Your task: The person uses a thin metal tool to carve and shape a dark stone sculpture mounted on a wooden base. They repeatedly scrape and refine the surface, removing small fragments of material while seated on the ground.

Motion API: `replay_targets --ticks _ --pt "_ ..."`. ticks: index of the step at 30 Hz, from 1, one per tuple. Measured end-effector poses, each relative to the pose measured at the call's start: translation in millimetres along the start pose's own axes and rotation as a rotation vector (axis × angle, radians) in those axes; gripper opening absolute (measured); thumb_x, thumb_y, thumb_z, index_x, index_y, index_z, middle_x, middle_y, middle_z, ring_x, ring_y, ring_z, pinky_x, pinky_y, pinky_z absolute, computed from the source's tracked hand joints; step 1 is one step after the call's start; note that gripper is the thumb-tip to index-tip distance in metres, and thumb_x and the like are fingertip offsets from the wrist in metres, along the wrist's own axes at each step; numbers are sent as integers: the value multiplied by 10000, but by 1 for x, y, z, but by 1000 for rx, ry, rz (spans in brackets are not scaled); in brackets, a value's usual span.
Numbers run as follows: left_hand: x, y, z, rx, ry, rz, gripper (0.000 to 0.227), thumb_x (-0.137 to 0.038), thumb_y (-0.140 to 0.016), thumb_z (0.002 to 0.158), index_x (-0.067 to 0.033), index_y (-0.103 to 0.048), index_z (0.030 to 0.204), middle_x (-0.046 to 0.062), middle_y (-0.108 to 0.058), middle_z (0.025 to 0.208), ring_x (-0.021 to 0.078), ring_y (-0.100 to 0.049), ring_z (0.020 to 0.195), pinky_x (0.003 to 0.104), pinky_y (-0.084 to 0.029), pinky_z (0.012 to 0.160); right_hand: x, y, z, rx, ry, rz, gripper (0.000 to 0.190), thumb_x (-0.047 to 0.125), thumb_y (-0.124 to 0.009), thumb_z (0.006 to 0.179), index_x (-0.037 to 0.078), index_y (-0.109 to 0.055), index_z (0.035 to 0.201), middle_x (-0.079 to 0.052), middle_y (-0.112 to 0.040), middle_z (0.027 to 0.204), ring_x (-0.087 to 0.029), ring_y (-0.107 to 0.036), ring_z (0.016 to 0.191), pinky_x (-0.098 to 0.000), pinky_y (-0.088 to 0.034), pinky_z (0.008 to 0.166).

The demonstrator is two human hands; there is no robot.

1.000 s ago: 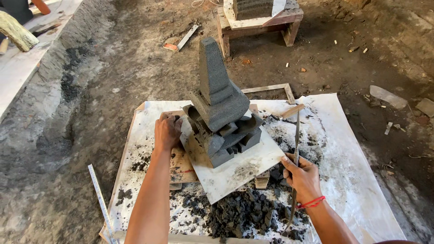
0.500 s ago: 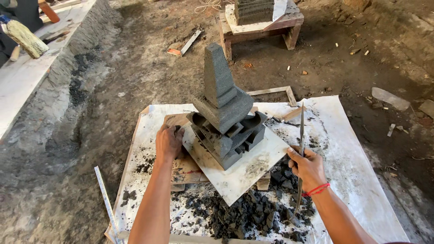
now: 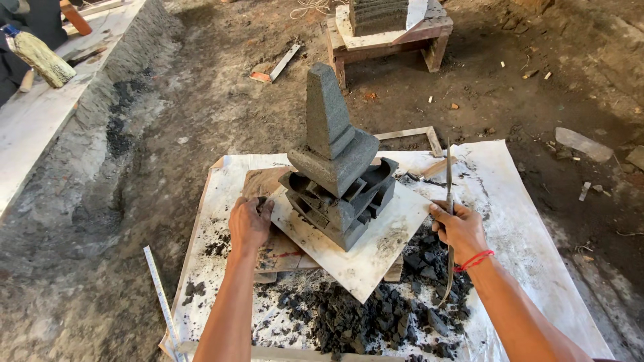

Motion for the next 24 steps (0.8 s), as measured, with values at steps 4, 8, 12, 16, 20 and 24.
replay_targets --ticks 4,8,12,16,20,24 --pt "-4 13 -16 -27 1 -22 429 -453 -640 1002 -43 -766 1008 180 -641 1003 454 -687 995 534 -564 886 6 -6 7 13 -1 -21 220 106 -736 968 -39 -721 1134 -154 -575 551 -87 -384 356 -191 -274 330" --pt "1 18 -27 -52 8 -10 442 -444 -673 978 -14 -765 1022 198 -647 988 470 -683 987 552 -565 883 10 -13 16 9 -3 -36 220 102 -762 953 -49 -733 1111 -154 -631 611 -112 -509 428 -178 -339 369" --pt "14 19 -31 -65 38 7 483 -473 -675 979 -4 -768 1041 183 -647 996 445 -693 984 533 -573 882 13 -26 27 29 16 -28 234 120 -769 950 -44 -720 1109 -167 -577 555 -97 -372 379 -197 -273 349" --pt "8 29 -47 -50 47 -2 466 -464 -655 1005 -14 -770 1037 152 -636 967 408 -706 950 506 -580 853 8 -33 47 37 18 -48 221 130 -771 948 -31 -722 1092 -157 -594 570 -113 -464 415 -173 -298 364" --pt "-6 39 -69 -38 58 20 458 -486 -669 983 -41 -772 946 134 -633 902 390 -716 891 500 -588 798 6 -36 65 44 24 -48 196 140 -764 958 -18 -714 1061 -152 -609 595 -134 -560 471 -155 -326 386" --pt "-17 46 -88 -30 80 -2 463 -469 -639 1022 -28 -775 974 153 -641 911 336 -723 850 446 -593 759 17 -41 69 56 53 -46 189 134 -775 946 -22 -706 1027 -164 -598 583 -143 -565 468 -172 -318 376"
Point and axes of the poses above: each hand's wrist, its own z-axis towards the middle knuckle, its own y-axis out of the back of the hand, x = y × z, the point moved 7 cm from there along z, towards the middle knuckle
